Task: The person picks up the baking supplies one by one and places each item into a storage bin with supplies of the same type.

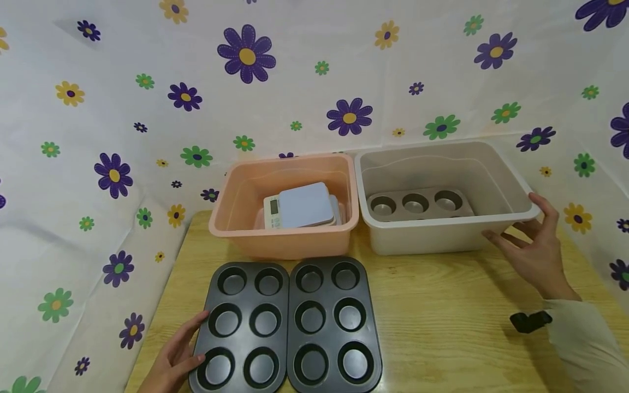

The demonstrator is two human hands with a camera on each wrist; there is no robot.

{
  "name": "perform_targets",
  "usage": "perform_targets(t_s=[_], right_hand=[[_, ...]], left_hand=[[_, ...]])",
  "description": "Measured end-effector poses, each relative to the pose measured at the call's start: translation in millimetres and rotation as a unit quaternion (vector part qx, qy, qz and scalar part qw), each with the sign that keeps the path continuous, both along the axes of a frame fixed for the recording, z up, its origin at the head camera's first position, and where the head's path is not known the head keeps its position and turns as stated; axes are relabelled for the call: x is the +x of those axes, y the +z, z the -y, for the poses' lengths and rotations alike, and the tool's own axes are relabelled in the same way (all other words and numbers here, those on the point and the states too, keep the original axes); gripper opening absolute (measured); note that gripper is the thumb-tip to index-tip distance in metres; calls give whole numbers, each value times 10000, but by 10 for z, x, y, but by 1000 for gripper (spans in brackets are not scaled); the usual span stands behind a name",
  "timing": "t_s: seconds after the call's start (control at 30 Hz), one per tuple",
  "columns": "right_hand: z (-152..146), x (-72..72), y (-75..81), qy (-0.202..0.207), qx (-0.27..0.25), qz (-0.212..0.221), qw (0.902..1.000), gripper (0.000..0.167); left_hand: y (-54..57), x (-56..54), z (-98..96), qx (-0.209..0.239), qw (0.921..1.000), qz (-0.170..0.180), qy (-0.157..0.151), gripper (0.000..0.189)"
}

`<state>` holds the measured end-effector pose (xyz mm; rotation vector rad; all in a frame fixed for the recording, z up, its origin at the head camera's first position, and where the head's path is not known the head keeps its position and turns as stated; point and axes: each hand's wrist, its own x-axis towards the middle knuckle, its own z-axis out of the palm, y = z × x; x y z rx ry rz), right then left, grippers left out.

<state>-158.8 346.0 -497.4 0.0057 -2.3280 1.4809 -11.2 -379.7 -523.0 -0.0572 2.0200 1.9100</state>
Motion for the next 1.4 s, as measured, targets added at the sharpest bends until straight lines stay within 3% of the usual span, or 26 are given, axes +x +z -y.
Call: perform_targets(t_s=[0.17, 0.4, 0.53, 0.77, 0.93, 1.07, 1.3, 1.4], right_hand=[[-8, 9, -31, -2, 11, 30, 10000, 113], [3, 16, -58, 8, 4, -57, 10000, 114], [-3, 12, -63, 28, 14, -118, 9999, 114], [-9, 8, -83, 56, 13, -148, 9999, 115], [1, 8, -70, 57, 33, -133, 9999, 115], [8, 5, -56, 48, 15, -126, 9999, 116], [7, 3, -51, 31, -35, -189, 9998, 116], [1, 0, -55, 43, -44, -223, 9997, 116]], left_hand=[[-7, 10, 50, 501, 9978, 417, -156, 77], [-36, 21, 136, 1309, 9847, 963, -631, 69], [-85, 43, 126, 1722, 9788, 880, -675, 68], [-220, 99, 110, 2013, 9785, 149, -416, 64], [-258, 100, 126, 2314, 9712, -81, -562, 64], [-198, 74, 146, 2538, 9643, -18, -755, 66], [44, 50, 160, 2512, 9627, 723, -699, 64], [118, 36, 157, 2791, 9527, 715, -965, 65]])
